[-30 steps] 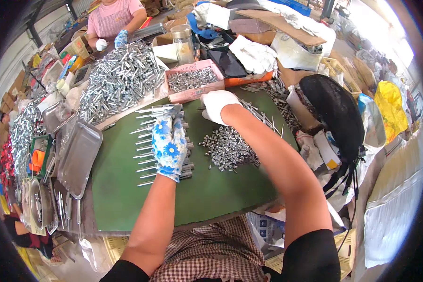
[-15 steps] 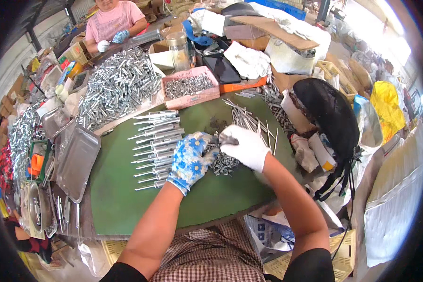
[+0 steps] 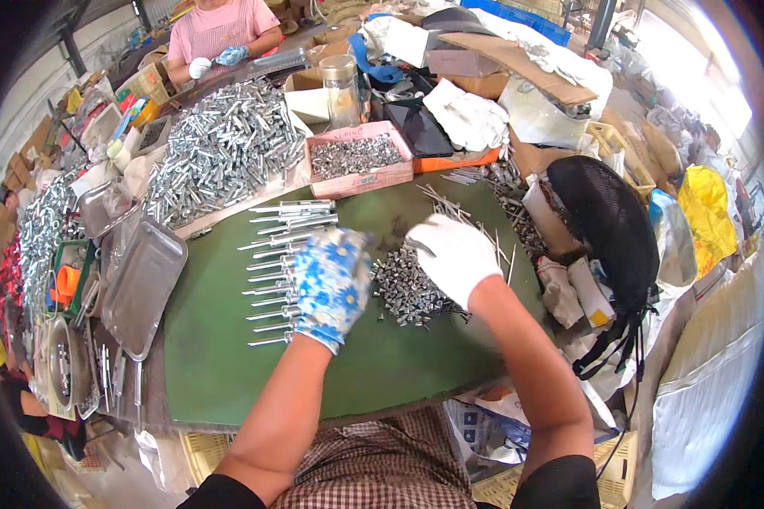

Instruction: The person assembles metal components by hand, inserting small pins and fasteners into metal cylinders and arranging the assembled pieces in a row on the work table.

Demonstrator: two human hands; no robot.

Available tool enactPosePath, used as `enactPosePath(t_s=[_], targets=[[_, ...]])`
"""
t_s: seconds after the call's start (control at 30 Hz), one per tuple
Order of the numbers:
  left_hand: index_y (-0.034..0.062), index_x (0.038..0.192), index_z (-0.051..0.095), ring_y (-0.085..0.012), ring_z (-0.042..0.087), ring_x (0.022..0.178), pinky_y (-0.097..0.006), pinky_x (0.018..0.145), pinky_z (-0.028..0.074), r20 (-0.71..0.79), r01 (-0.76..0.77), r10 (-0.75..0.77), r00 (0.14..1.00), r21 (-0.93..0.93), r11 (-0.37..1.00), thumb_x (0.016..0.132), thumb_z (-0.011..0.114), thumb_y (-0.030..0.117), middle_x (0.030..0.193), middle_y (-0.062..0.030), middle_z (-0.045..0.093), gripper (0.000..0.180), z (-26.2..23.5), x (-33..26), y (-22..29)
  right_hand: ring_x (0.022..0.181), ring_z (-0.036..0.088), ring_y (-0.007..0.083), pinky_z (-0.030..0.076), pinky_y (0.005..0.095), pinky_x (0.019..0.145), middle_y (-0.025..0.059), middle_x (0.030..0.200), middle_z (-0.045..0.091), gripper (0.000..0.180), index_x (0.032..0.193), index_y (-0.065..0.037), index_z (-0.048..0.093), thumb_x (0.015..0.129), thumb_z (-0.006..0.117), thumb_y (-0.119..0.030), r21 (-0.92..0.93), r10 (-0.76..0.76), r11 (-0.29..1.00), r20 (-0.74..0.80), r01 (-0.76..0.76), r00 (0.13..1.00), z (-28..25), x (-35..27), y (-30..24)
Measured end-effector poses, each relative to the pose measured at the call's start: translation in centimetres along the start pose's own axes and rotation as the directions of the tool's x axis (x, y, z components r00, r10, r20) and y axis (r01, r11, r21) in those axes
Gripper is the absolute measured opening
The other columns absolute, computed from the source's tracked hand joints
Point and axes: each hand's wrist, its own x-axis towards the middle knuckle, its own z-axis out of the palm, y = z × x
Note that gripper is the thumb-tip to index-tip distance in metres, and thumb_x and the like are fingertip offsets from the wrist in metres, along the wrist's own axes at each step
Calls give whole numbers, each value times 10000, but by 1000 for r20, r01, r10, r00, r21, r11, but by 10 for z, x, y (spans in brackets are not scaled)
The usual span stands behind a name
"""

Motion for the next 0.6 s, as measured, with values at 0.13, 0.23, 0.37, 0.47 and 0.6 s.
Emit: enactPosePath(t_s=[0.13, 0.23, 0.37, 0.47, 0.6], targets=[[115, 1087, 654, -325, 580, 1004, -457, 869, 450, -141, 88, -87, 986, -3, 996, 807, 630, 153, 1084, -122, 621, 284, 1, 1, -17, 904, 624, 294, 507, 409, 806, 83, 954, 624, 149, 952, -151, 673, 855, 561, -167, -53, -106, 992, 89, 111, 990, 23, 43, 12], [114, 1091, 661, -333, 591, 1002, -469, 885, 447, -193, 109, -107, 975, 2, 994, 826, 631, 166, 1101, -134, 637, 271, 4, 1, -20, 967, 616, 286, 503, 404, 847, 82, 988, 628, 151, 967, -143, 679, 851, 590, -181, -105, -143, 979, 240, 172, 960, 27, 64, 11], [112, 1072, 670, -339, 586, 1005, -473, 877, 450, -197, 110, -100, 975, 41, 993, 830, 631, 170, 1100, -138, 638, 252, 4, -1, -17, 981, 612, 318, 496, 422, 859, 120, 982, 619, 162, 989, -131, 670, 850, 605, -182, -98, -178, 967, 397, 234, 901, 27, 76, 11], [102, 1018, 680, -339, 593, 969, -459, 849, 459, -148, 87, -87, 985, -7, 996, 834, 638, 122, 1007, -132, 651, 190, 3, 0, -16, 985, 606, 331, 492, 434, 856, 130, 992, 615, 193, 1034, -129, 652, 863, 590, -192, -166, -153, 958, 391, 234, 907, 27, 72, 12], [98, 1033, 680, -321, 605, 963, -443, 855, 466, -92, 2, -5, 996, -33, 999, 839, 651, 144, 1006, -103, 668, 201, 7, -2, -12, 981, 618, 345, 484, 425, 880, 162, 1022, 646, 256, 1086, -82, 597, 860, 560, -199, 32, -76, 997, 383, 68, 921, 5, 54, 9]])
